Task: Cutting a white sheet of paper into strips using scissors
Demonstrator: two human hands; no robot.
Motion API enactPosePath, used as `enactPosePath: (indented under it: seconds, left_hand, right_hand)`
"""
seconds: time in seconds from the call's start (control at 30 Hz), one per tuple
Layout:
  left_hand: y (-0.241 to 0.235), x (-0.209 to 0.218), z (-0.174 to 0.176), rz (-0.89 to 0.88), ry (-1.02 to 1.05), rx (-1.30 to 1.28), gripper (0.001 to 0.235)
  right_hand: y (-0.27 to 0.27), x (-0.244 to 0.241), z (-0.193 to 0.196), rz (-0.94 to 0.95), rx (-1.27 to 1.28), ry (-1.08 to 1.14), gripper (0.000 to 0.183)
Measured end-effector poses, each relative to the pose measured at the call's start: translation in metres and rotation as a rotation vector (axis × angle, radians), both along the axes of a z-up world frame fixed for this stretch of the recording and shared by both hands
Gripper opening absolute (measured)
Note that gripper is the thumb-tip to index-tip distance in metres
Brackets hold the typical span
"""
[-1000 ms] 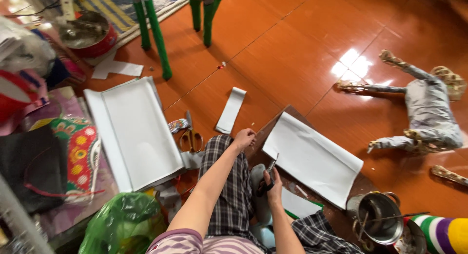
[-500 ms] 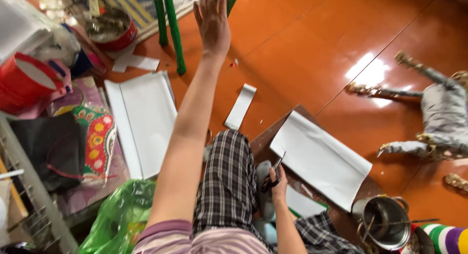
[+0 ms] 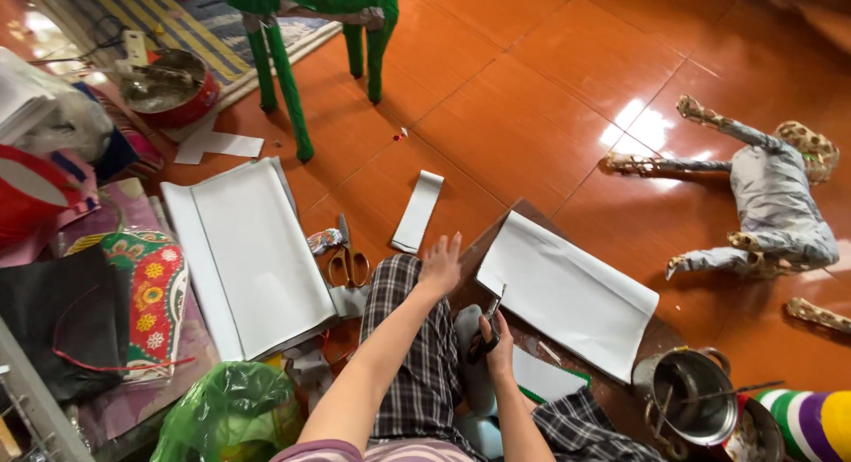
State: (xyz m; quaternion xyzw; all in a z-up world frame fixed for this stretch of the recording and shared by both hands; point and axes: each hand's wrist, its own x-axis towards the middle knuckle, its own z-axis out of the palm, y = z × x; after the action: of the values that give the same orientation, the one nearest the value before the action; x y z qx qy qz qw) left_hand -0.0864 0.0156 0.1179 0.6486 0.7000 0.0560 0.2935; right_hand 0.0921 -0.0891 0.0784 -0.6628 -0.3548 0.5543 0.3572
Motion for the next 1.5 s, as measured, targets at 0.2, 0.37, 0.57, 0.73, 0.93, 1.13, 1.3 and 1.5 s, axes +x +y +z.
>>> enactPosePath:
  seconds: [0.2,0.37,0.57,0.73,0.93,1.13,1.3,1.5]
  left_hand:
    - [0.017,0.019,-0.124,-0.125,0.064,0.397,0.044]
    - [0.023,0.014,-0.119,-0.021,-0.107,0.303,0.037]
    - [0.010,0.008,-0.075,0.005,-0.206,0.249,0.029]
    - [0.012,0.008,-0.071,0.005,-0.198,0.238,0.022]
    - [0.012,0.009,-0.072,-0.020,-0.123,0.138,0.024]
    - [0.013,0.009,-0.074,-0.042,-0.086,0.138,0.023]
    - [0.017,0.011,-0.089,-0.053,-0.045,0.133,0.022]
    - [0.018,0.012,-0.090,-0.059,-0.024,0.161,0.020]
  right_hand:
    - [-0.004,-0.002,-0.019,0.023,0.129,-0.070,0.073]
    - [-0.002,0.007,-0.033,0.029,0.129,-0.098,0.075]
    - [0.001,0.007,-0.036,0.019,0.102,-0.109,0.074]
    - [0.004,0.013,-0.048,0.012,0.099,-0.107,0.074]
    - [0.001,0.011,-0.031,0.027,0.088,-0.107,0.074]
    - [0.001,0.010,-0.032,0.014,0.082,-0.087,0.078]
    - [0.000,0.009,-0.023,0.025,0.086,-0.019,0.077]
    - [-0.003,0.007,-0.020,0.014,0.119,-0.087,0.077]
